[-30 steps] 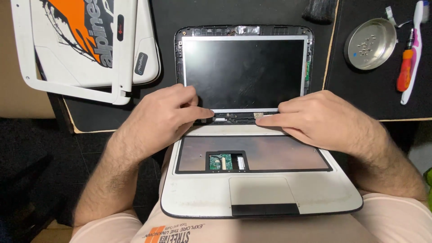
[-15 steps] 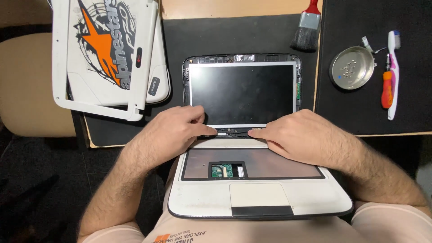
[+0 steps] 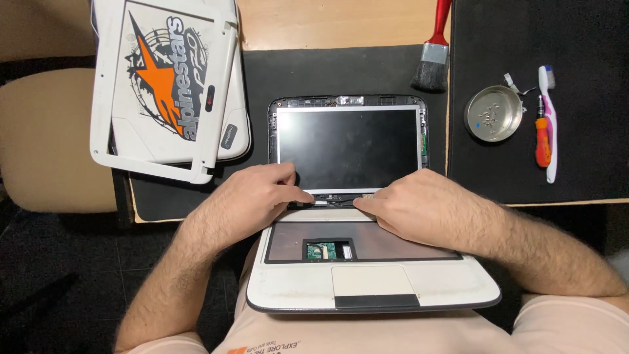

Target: Disassembling a laptop to access internal components and the screen, then reassembling parts.

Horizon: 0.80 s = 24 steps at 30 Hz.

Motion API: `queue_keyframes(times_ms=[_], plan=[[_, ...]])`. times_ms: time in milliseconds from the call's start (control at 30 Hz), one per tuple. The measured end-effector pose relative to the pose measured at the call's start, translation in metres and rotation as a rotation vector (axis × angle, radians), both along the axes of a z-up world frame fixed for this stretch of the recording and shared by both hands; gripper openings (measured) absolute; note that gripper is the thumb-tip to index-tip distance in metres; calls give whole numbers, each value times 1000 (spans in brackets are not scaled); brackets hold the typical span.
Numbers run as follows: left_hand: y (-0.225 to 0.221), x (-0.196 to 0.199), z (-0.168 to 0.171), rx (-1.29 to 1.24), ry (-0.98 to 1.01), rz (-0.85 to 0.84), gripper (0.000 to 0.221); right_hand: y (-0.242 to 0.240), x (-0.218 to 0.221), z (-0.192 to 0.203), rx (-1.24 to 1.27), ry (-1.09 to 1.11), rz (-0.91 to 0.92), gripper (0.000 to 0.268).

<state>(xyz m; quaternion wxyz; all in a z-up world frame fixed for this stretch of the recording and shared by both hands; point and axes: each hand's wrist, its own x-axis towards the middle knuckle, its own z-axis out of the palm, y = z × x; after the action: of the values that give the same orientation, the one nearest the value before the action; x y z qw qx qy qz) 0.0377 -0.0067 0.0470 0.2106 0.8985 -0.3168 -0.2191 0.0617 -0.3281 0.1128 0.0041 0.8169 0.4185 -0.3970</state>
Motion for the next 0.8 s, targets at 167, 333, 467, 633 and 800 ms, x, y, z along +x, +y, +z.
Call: queue_keyframes(times_ms=[167,333,467,633,800], plan=[[-2,1,3,4,16,2,27,7,5,3,-36,43,-78,35],[-1,-2,9,-150,-8,93,26,-3,11,7,28,108,-157,35],[13,-20,-27,-497,-47,453,24,-52,0,-20,354,12,-578,23],[11,-51,-19,-525,-75,686,28,-100,-37,-63,430,-188,-997,23],[10,-57,-14,-278,231,857,56,-99,-54,-76,401,-1,-1379,65]])
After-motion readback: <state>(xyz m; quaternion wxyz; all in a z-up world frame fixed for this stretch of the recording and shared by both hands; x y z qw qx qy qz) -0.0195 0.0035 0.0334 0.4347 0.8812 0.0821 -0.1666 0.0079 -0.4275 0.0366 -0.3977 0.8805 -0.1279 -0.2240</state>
